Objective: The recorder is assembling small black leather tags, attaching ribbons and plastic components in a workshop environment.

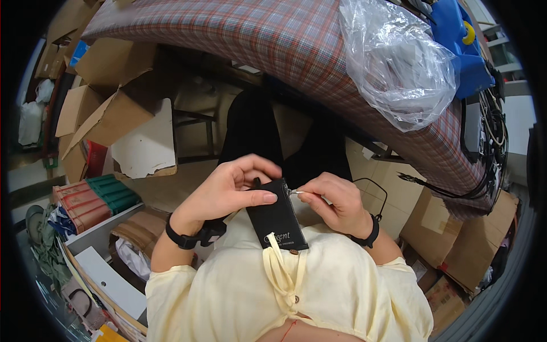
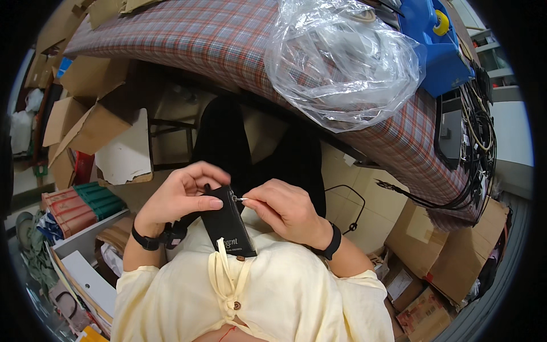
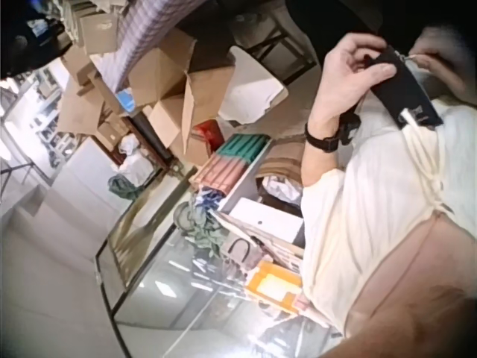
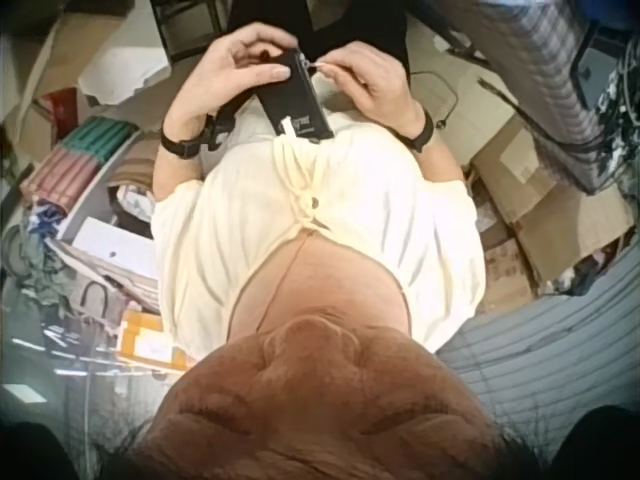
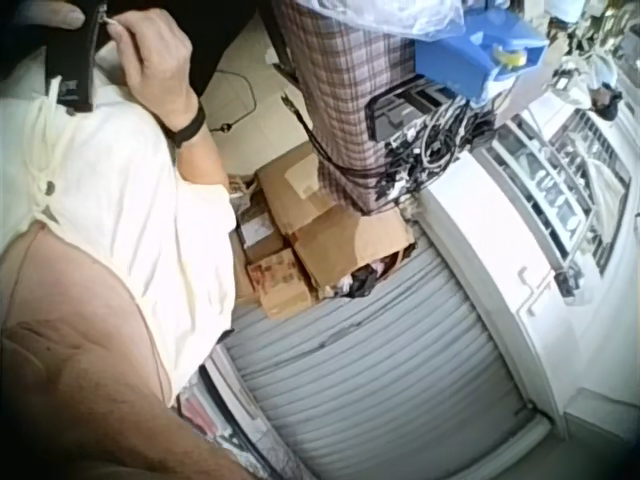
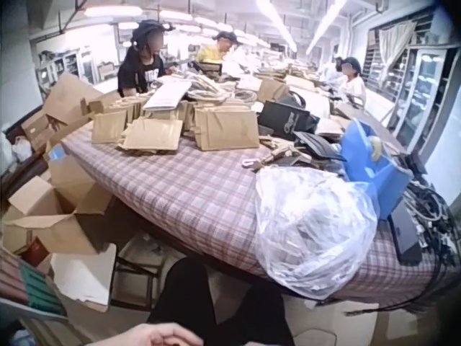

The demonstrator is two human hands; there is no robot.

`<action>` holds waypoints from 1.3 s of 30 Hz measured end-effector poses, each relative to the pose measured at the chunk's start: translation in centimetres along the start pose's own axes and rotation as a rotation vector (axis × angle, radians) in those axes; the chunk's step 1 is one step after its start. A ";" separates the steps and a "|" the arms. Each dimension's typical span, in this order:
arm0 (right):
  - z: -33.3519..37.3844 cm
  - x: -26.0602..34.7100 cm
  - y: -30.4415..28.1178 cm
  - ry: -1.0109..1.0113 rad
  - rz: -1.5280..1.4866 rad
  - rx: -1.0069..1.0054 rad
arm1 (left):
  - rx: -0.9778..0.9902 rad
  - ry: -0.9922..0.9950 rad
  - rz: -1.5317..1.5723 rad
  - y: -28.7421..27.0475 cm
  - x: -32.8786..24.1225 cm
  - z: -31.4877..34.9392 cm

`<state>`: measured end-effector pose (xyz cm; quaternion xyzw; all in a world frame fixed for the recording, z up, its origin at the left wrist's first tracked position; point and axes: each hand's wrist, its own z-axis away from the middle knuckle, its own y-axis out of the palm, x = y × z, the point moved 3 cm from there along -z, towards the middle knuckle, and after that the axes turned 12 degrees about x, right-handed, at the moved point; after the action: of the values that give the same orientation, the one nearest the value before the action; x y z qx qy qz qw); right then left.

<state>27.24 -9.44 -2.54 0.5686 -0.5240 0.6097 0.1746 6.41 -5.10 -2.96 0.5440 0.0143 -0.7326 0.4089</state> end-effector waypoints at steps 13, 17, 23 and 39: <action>0.1 -0.6 -0.4 -0.095 0.057 0.041 | -0.094 0.083 0.037 1.0 0.5 -0.5; 0.6 -0.8 0.1 -0.033 0.003 -0.122 | -0.157 0.155 0.338 0.3 3.8 -1.1; -0.4 1.8 -2.8 0.092 -0.032 -0.003 | -0.285 0.296 0.353 -0.8 2.5 -0.9; -15.1 9.1 -24.3 0.116 1.224 -0.006 | -0.126 0.353 0.332 -1.7 1.6 0.1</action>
<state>36.52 9.19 19.04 0.1300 -0.7466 0.6279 -0.1774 5.11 -4.96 -4.96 0.6319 0.0416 -0.5465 0.5480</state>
